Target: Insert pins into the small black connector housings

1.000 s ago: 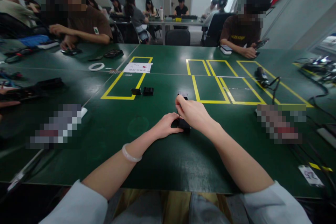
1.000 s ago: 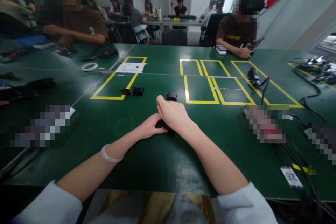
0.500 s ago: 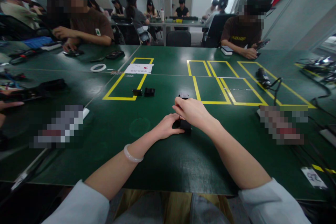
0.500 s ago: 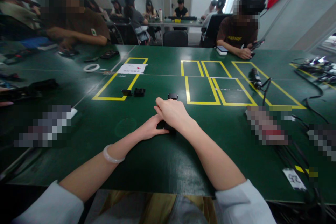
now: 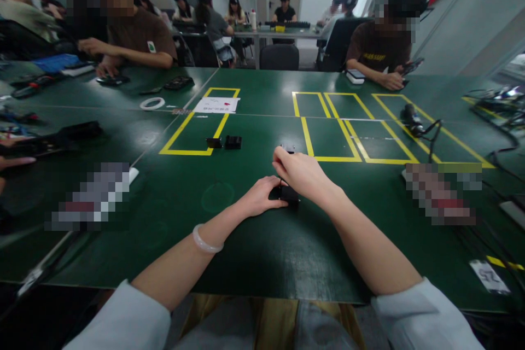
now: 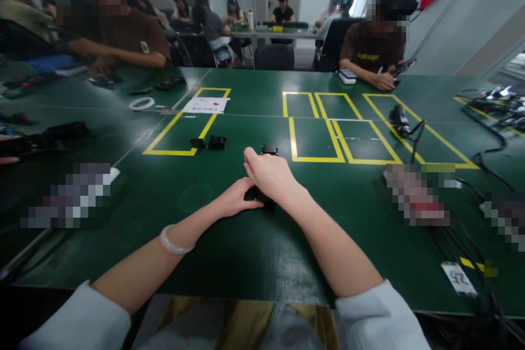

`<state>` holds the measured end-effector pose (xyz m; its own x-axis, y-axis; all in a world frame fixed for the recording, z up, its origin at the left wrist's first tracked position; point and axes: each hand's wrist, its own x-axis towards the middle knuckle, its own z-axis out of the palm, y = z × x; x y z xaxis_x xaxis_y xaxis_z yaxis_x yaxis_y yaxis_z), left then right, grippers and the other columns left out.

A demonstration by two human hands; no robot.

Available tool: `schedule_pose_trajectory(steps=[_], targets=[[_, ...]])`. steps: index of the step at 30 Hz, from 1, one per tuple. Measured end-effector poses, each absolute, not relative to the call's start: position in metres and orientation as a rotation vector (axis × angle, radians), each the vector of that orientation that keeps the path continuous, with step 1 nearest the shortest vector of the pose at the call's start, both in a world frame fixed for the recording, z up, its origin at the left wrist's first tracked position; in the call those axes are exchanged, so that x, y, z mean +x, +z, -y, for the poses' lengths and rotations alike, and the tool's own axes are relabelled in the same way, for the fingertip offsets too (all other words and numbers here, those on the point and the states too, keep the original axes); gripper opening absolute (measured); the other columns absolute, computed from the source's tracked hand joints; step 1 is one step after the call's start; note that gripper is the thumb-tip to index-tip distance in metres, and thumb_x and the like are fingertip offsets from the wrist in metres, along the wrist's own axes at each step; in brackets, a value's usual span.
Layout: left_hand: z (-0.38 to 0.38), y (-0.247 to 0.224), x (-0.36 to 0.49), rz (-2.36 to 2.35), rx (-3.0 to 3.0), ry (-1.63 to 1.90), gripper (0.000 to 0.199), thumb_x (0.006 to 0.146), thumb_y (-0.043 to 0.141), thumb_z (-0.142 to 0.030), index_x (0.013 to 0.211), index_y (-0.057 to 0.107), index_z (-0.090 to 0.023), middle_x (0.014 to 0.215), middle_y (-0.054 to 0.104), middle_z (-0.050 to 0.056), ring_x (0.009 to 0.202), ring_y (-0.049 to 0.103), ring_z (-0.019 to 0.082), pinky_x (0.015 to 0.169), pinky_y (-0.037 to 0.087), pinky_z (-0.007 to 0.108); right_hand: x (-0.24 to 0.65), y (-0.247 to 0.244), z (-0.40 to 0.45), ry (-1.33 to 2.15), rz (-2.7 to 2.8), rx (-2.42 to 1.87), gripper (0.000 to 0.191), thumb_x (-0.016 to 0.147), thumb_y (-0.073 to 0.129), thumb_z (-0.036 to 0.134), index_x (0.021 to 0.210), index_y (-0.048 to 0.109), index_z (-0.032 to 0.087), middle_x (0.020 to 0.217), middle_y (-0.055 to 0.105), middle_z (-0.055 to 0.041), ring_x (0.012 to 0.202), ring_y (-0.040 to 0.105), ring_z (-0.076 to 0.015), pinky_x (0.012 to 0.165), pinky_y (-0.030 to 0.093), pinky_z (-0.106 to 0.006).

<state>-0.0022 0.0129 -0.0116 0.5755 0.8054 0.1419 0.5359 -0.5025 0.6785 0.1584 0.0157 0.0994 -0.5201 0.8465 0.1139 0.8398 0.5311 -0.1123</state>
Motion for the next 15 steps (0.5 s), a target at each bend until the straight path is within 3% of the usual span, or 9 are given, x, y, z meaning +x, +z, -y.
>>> schedule_pose_trajectory(steps=[15], targets=[[-0.0116, -0.0115, -0.0030, -1.067, 2.196, 0.626, 0.051, 0.081, 0.074, -0.040, 0.125, 0.058, -0.020, 0.132, 0.062, 0.010, 0.124, 0.055, 0.032, 0.106, 0.041, 0.046, 0.1589, 0.1037, -0.0105, 0.062, 2.628, -1.456, 0.022, 0.099, 0.035, 0.026, 0.113, 0.052, 0.020, 0.090, 0.073, -0.0041, 0.075, 0.068, -0.0190, 0.056, 0.030, -0.028]])
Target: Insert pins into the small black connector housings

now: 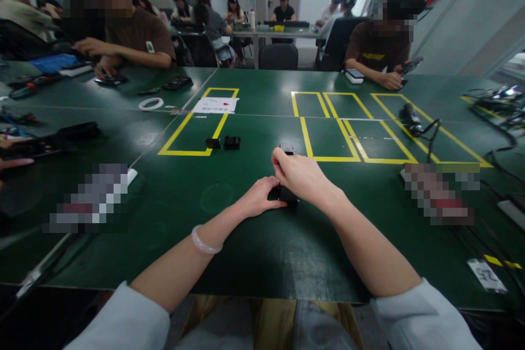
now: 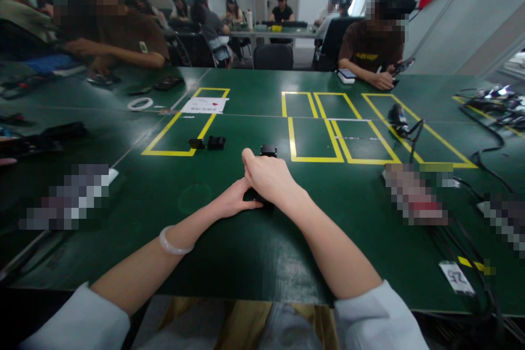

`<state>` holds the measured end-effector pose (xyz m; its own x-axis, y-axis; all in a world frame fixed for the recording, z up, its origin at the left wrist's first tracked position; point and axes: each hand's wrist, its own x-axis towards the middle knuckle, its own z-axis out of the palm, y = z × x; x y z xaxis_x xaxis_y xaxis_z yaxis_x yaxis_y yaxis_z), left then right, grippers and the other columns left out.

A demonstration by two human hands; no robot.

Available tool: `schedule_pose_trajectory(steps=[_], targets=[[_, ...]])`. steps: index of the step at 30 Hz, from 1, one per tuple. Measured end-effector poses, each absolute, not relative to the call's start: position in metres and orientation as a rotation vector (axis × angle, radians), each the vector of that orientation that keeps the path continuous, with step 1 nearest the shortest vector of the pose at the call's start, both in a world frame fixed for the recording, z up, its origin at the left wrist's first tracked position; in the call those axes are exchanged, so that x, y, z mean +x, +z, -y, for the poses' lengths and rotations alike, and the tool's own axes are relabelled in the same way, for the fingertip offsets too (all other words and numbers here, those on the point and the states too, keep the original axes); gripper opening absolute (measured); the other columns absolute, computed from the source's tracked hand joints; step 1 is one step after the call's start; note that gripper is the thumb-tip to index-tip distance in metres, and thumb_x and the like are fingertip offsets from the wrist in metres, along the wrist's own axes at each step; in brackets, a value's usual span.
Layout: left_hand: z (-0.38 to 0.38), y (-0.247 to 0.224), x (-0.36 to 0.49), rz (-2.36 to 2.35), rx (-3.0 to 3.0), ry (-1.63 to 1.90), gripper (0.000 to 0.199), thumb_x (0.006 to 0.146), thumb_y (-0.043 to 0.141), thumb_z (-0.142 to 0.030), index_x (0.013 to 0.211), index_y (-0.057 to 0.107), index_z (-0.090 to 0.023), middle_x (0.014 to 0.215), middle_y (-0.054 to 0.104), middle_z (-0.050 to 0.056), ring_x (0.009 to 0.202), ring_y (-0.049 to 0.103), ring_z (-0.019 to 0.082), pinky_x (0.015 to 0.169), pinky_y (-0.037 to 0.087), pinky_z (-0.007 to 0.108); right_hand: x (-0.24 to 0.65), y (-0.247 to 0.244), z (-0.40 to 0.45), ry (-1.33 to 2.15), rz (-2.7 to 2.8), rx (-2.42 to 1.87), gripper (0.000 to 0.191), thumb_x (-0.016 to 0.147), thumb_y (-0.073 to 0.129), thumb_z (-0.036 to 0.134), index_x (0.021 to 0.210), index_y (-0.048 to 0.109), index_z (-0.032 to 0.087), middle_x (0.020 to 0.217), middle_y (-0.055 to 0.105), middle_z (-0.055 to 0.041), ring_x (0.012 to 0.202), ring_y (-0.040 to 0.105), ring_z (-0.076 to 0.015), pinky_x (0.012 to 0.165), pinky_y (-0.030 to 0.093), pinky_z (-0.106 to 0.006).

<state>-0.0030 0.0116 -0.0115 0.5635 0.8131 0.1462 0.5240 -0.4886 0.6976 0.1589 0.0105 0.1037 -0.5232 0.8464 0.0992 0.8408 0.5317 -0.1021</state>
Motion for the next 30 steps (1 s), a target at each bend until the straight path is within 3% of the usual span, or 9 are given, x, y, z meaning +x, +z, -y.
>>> schedule_pose_trajectory(steps=[6, 13, 19, 30], targets=[[-0.0120, -0.0110, -0.0023, -1.054, 2.205, 0.607, 0.046, 0.081, 0.074, -0.038, 0.121, 0.061, -0.019, 0.127, 0.064, 0.010, 0.119, 0.058, 0.031, 0.102, 0.044, 0.045, 0.1578, 0.1018, -0.0127, 0.022, 2.628, -1.462, 0.026, 0.102, 0.035, 0.037, 0.108, 0.053, 0.020, 0.090, 0.074, -0.0058, 0.079, 0.069, -0.0213, 0.055, 0.029, -0.028], [-0.0119, -0.0111, -0.0014, -1.080, 2.202, 0.610, 0.043, 0.080, 0.075, -0.040, 0.116, 0.063, -0.018, 0.121, 0.066, 0.010, 0.112, 0.060, 0.031, 0.098, 0.045, 0.043, 0.1611, 0.1028, -0.0116, 0.043, 2.633, -1.479, 0.023, 0.101, 0.033, 0.027, 0.113, 0.051, 0.018, 0.093, 0.073, -0.0064, 0.078, 0.069, -0.0202, 0.056, 0.032, -0.027], [-0.0125, -0.0122, -0.0028, -1.070, 2.212, 0.604, 0.044, 0.081, 0.073, -0.042, 0.118, 0.062, -0.020, 0.123, 0.065, 0.009, 0.115, 0.059, 0.031, 0.101, 0.043, 0.044, 0.1620, 0.1028, -0.0129, 0.035, 2.633, -1.459, 0.024, 0.101, 0.037, 0.037, 0.109, 0.052, 0.019, 0.092, 0.074, -0.0074, 0.083, 0.069, -0.0225, 0.059, 0.033, -0.027], [-0.0125, -0.0124, -0.0034, -1.093, 2.226, 0.587, 0.046, 0.082, 0.073, -0.043, 0.118, 0.062, -0.018, 0.124, 0.065, 0.011, 0.114, 0.060, 0.031, 0.098, 0.044, 0.044, 0.1621, 0.1032, -0.0124, 0.038, 2.620, -1.457, 0.021, 0.101, 0.036, 0.030, 0.112, 0.049, 0.018, 0.094, 0.073, -0.0071, 0.080, 0.068, -0.0213, 0.057, 0.032, -0.027]])
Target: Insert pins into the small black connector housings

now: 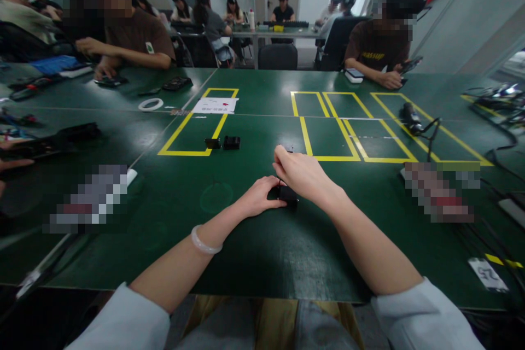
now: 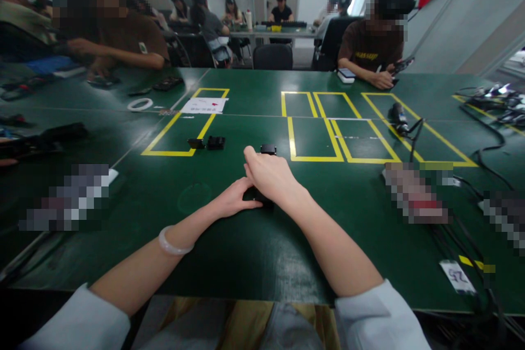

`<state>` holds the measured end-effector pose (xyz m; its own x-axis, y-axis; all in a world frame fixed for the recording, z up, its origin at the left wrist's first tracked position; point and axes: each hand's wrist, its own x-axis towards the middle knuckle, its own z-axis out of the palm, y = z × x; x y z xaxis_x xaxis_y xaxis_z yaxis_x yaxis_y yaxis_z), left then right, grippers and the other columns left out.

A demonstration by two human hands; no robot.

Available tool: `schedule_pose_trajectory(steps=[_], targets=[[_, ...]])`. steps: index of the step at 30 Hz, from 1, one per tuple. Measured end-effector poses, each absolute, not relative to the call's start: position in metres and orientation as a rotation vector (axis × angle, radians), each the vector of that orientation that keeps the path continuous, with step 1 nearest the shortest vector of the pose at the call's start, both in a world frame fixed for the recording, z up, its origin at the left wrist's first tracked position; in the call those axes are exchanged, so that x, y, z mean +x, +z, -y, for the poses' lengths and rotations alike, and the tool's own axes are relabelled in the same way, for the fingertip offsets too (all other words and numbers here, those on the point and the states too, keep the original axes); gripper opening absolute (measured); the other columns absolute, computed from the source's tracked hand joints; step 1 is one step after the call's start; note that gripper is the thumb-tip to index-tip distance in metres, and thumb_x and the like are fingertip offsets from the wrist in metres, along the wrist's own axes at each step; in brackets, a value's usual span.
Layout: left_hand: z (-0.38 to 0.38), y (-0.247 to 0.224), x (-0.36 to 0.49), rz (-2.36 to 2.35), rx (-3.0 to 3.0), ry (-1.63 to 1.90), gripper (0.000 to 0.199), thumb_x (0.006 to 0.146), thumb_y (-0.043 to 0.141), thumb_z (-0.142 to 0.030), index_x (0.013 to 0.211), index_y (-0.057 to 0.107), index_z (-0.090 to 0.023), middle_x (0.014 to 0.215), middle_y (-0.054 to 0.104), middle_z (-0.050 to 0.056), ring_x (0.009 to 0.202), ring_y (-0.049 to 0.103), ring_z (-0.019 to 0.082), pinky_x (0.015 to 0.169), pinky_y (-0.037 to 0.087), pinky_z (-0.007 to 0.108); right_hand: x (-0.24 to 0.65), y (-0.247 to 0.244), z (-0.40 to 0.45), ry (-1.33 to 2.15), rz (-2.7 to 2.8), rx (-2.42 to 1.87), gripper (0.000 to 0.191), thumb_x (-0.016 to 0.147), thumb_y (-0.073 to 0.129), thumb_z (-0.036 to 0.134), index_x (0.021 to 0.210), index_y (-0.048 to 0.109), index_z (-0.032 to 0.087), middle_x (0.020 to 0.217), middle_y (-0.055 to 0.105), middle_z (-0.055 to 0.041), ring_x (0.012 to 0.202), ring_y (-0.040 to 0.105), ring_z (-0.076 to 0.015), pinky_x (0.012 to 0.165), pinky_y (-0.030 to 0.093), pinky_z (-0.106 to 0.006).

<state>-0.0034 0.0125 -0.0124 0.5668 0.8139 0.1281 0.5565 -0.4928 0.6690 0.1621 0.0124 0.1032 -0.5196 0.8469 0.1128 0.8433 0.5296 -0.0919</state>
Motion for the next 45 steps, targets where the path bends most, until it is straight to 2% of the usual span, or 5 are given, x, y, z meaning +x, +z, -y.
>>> schedule_pose_trajectory(steps=[4, 10, 34, 40, 45], targets=[[-0.0122, -0.0122, -0.0036, -1.079, 2.228, 0.592, 0.045, 0.082, 0.073, -0.042, 0.119, 0.062, -0.020, 0.124, 0.065, 0.010, 0.115, 0.059, 0.031, 0.101, 0.043, 0.044, 0.1599, 0.1010, -0.0140, 0.018, 2.623, -1.468, 0.025, 0.102, 0.037, 0.037, 0.111, 0.051, 0.019, 0.093, 0.073, -0.0074, 0.082, 0.069, -0.0223, 0.059, 0.034, -0.027], [-0.0127, -0.0133, -0.0038, -1.085, 2.234, 0.590, 0.047, 0.082, 0.074, -0.042, 0.120, 0.061, -0.019, 0.126, 0.064, 0.010, 0.116, 0.058, 0.031, 0.102, 0.042, 0.044, 0.1602, 0.1008, -0.0135, 0.042, 2.619, -1.484, 0.024, 0.102, 0.031, 0.029, 0.115, 0.048, 0.018, 0.094, 0.073, -0.0076, 0.079, 0.068, -0.0201, 0.057, 0.033, -0.027], [-0.0132, -0.0115, -0.0032, -1.073, 2.252, 0.586, 0.047, 0.082, 0.074, -0.041, 0.121, 0.061, -0.018, 0.125, 0.065, 0.011, 0.115, 0.059, 0.031, 0.100, 0.044, 0.044, 0.1592, 0.1002, -0.0142, 0.053, 2.578, -1.499, 0.019, 0.100, 0.037, 0.027, 0.112, 0.049, 0.018, 0.094, 0.073, -0.0061, 0.076, 0.067, -0.0195, 0.056, 0.030, -0.027], [-0.0134, -0.0139, -0.0036, -1.061, 2.249, 0.598, 0.047, 0.082, 0.073, -0.041, 0.121, 0.061, -0.019, 0.125, 0.065, 0.010, 0.117, 0.058, 0.031, 0.102, 0.042, 0.045, 0.1598, 0.1009, -0.0154, 0.009, 2.590, -1.502, 0.023, 0.101, 0.038, 0.035, 0.108, 0.052, 0.019, 0.090, 0.074, -0.0065, 0.080, 0.068, -0.0215, 0.057, 0.030, -0.027], [-0.0136, -0.0137, -0.0036, -1.082, 2.232, 0.594, 0.048, 0.081, 0.075, -0.041, 0.121, 0.061, -0.018, 0.123, 0.065, 0.011, 0.115, 0.059, 0.031, 0.099, 0.044, 0.044, 0.1597, 0.1002, -0.0149, 0.039, 2.604, -1.480, 0.025, 0.100, 0.034, 0.028, 0.113, 0.053, 0.018, 0.090, 0.073, -0.0070, 0.076, 0.067, -0.0201, 0.056, 0.029, -0.027]])
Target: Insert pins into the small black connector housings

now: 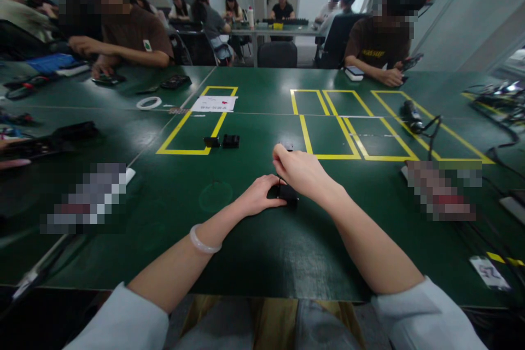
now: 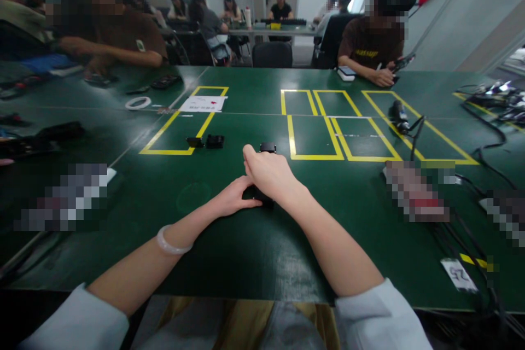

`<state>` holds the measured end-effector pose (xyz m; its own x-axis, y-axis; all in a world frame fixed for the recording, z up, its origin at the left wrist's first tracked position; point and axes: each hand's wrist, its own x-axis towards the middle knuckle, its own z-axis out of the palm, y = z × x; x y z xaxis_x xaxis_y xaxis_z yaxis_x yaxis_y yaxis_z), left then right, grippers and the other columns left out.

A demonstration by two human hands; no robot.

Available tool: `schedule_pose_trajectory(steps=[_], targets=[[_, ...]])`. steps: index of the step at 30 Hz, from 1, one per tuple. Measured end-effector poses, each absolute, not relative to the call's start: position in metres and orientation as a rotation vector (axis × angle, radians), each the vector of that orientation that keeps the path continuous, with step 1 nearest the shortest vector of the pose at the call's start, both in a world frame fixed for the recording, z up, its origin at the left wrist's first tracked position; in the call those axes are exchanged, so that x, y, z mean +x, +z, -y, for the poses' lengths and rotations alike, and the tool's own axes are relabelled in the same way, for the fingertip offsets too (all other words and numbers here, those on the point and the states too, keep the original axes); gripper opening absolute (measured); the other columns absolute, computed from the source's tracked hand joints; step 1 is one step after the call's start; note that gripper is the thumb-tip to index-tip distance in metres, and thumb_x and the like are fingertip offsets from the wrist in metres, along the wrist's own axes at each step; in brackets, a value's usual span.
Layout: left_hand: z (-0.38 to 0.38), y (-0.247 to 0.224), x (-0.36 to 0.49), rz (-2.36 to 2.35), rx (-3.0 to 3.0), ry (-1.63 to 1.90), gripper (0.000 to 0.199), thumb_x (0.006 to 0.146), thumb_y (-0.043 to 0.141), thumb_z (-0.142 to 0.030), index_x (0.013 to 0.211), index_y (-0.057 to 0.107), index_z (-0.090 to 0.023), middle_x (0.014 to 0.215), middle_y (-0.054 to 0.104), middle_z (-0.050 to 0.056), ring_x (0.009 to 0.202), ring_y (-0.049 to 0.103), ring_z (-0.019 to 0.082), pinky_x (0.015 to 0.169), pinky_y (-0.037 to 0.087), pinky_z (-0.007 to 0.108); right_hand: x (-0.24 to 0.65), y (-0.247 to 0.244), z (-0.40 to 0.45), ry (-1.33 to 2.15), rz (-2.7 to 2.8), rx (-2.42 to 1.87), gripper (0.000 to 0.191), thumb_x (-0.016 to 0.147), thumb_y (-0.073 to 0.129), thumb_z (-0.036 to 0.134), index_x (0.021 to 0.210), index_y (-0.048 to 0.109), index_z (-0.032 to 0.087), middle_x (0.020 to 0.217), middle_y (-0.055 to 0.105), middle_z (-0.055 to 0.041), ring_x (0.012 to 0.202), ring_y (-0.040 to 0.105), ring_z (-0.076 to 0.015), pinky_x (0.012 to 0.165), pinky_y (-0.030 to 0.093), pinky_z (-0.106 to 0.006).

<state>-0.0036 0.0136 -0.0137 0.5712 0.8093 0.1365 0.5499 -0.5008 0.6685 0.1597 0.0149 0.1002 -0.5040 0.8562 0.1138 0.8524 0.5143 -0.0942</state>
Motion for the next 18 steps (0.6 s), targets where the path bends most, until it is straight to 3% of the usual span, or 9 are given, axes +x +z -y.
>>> schedule_pose_trajectory(steps=[18], targets=[[-0.0151, -0.0161, -0.0047, -1.069, 2.228, 0.612, 0.046, 0.081, 0.073, -0.045, 0.119, 0.062, -0.020, 0.125, 0.064, 0.010, 0.117, 0.058, 0.031, 0.102, 0.042, 0.045, 0.1607, 0.1027, -0.0130, 0.061, 2.596, -1.425, 0.023, 0.101, 0.035, 0.030, 0.108, 0.054, 0.019, 0.090, 0.073, -0.0046, 0.078, 0.067, -0.0188, 0.059, 0.030, -0.028]])
